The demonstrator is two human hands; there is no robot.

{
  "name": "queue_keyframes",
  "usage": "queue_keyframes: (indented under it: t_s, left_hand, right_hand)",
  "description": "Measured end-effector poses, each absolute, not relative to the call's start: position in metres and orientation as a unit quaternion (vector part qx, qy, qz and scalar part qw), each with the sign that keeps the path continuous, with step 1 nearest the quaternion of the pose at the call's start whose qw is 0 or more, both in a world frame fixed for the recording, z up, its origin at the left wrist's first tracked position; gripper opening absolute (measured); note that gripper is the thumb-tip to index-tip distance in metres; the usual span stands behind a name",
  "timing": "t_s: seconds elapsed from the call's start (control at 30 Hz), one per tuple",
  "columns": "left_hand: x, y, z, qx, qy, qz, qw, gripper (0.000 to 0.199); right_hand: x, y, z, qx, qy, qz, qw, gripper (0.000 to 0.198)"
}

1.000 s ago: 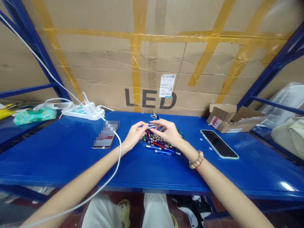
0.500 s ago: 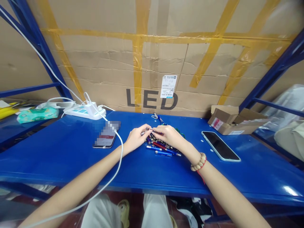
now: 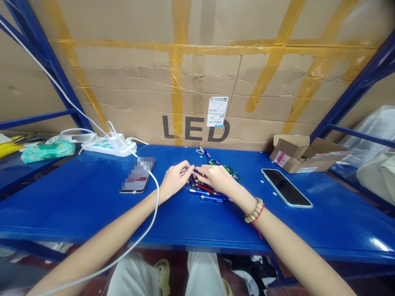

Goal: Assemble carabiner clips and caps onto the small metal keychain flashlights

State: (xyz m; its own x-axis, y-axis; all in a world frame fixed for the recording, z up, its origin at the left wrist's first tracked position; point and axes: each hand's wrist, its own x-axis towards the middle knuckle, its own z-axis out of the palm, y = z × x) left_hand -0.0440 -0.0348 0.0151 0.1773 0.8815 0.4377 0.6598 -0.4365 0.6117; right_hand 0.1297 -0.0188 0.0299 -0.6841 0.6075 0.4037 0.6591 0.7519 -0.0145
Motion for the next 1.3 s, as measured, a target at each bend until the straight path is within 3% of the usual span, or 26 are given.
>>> queue_keyframes:
  t_s: [0.4, 0.67, 0.93, 1.1, 1.3]
  left_hand:
    - [-0.051, -0.033, 0.017, 0.799, 0.477, 0.347, 0.117, 0.028]
    - [-0.051, -0.034, 0.017, 0.791, 0.48, 0.362, 0.112, 0.027]
    - [-0.044, -0.039, 0.021, 0.766, 0.479, 0.394, 0.169, 0.029]
    - [-0.043, -0.039, 0.021, 0.791, 0.464, 0.354, 0.182, 0.03]
    - [-0.037, -0.043, 0.012, 0.833, 0.456, 0.287, 0.127, 0.029]
  right_hand:
    - [0.126, -0.016, 0.023, -0.293, -0.898, 0.087, 0.316, 0.031]
    - [0.122, -0.021, 0.023, -0.321, -0.884, 0.037, 0.338, 0.028]
    - [0.124, -0.019, 0.026, -0.359, -0.853, 0.001, 0.378, 0.029]
    - [0.131, -0.01, 0.023, -0.373, -0.825, -0.034, 0.423, 0.03]
    - [0.137, -0.006, 0.027, -0.416, -0.816, -0.041, 0.399, 0.029]
